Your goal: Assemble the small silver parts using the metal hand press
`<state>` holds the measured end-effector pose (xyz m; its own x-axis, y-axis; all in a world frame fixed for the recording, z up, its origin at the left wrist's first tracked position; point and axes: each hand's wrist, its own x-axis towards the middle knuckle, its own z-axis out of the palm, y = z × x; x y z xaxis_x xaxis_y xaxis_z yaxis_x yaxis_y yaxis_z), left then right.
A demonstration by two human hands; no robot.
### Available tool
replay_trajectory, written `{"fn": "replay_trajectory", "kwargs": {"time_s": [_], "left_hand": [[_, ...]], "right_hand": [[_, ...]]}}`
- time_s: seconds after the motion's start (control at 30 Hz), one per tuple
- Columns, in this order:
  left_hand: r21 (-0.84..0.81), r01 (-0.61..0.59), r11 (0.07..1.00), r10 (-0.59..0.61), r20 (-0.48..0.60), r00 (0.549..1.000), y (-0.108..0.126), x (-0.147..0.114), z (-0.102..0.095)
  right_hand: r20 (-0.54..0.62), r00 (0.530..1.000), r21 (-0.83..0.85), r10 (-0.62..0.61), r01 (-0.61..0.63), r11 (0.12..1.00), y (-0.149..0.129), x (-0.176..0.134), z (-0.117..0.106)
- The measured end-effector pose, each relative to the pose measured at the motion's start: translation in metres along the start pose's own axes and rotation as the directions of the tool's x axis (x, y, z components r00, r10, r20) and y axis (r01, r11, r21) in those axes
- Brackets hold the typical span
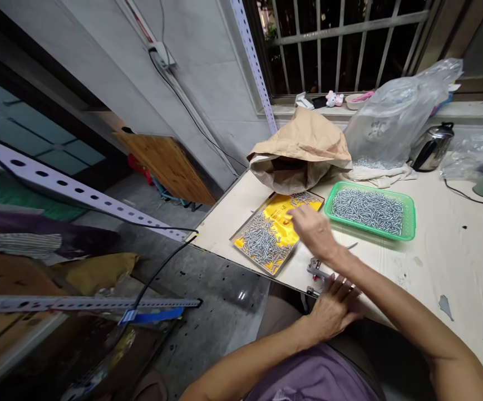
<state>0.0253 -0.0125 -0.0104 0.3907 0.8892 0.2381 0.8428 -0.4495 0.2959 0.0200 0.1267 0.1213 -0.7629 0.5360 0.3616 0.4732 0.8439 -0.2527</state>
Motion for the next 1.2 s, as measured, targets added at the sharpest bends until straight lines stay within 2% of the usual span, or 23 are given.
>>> {"fn": "replay_trajectory", "kwargs": {"time_s": [0.1,0.17,0.23,0.27,0.33,0.4,0.47,0.53,0.6,0.67,0.8,0.93,1.07,1.13,1.2], "left_hand": [[0.014,-0.021,1.000,0.021,-0.036,0.999,0.000,0.001,-0.010],[0.025,-0.022,0.999,0.024,-0.046,0.999,0.001,0.001,-0.013],[0.031,-0.020,0.999,0.022,-0.051,0.998,0.002,0.001,-0.013],[0.030,-0.020,0.999,0.022,-0.052,0.998,0.002,0.001,-0.013],[0.024,-0.024,0.999,0.025,-0.059,0.998,0.002,0.002,-0.011],[0.019,-0.027,0.999,0.028,-0.065,0.997,0.002,0.002,-0.009],[0.017,-0.028,0.999,0.029,-0.060,0.998,0.002,0.002,-0.007],[0.012,-0.031,0.999,0.032,-0.044,0.999,0.002,0.003,-0.005],[0.001,-0.036,0.999,0.036,-0.030,0.999,0.001,0.003,-0.004],[-0.012,-0.041,0.999,0.041,-0.027,0.999,0.001,0.004,-0.004],[-0.019,-0.033,0.999,0.032,-0.053,0.998,0.002,0.005,-0.005],[-0.006,-0.031,1.000,0.031,-0.053,0.998,0.003,0.004,-0.007],[0.014,-0.041,0.999,0.042,-0.077,0.996,0.003,0.003,-0.009],[0.025,-0.048,0.999,0.050,-0.095,0.994,0.003,0.003,-0.011],[0.030,-0.052,0.998,0.055,-0.107,0.993,0.003,0.003,-0.012]], "right_hand": [[-0.181,0.974,-0.132,0.139,-0.164,0.978,0.044,0.002,-0.040],[-0.230,0.953,-0.233,0.200,-0.253,0.939,0.070,-0.005,-0.058],[-0.227,0.946,-0.301,0.232,-0.295,0.907,0.082,-0.011,-0.062],[-0.187,0.954,-0.309,0.233,-0.282,0.908,0.081,-0.012,-0.058],[-0.022,0.982,-0.242,0.189,-0.188,0.952,0.065,-0.009,-0.041],[0.188,0.980,-0.050,0.057,-0.049,0.998,0.039,0.000,-0.013],[0.348,0.934,0.084,-0.084,0.058,0.995,0.012,0.013,0.018],[0.444,0.881,0.110,-0.164,0.128,0.986,-0.007,0.025,0.046],[0.516,0.841,0.039,-0.161,0.165,0.986,-0.016,0.035,0.067],[0.553,0.823,-0.042,-0.128,0.180,0.983,-0.018,0.041,0.079],[0.580,0.806,-0.078,-0.121,0.203,0.976,-0.016,0.049,0.086],[0.629,0.753,-0.048,-0.194,0.286,0.957,-0.020,0.053,0.084],[0.667,0.731,-0.045,-0.141,0.228,0.973,-0.021,0.056,0.073],[0.647,0.760,-0.090,-0.064,0.161,0.983,-0.015,0.060,0.059],[0.540,0.839,-0.219,0.063,0.068,0.973,-0.006,0.067,0.042]]}}
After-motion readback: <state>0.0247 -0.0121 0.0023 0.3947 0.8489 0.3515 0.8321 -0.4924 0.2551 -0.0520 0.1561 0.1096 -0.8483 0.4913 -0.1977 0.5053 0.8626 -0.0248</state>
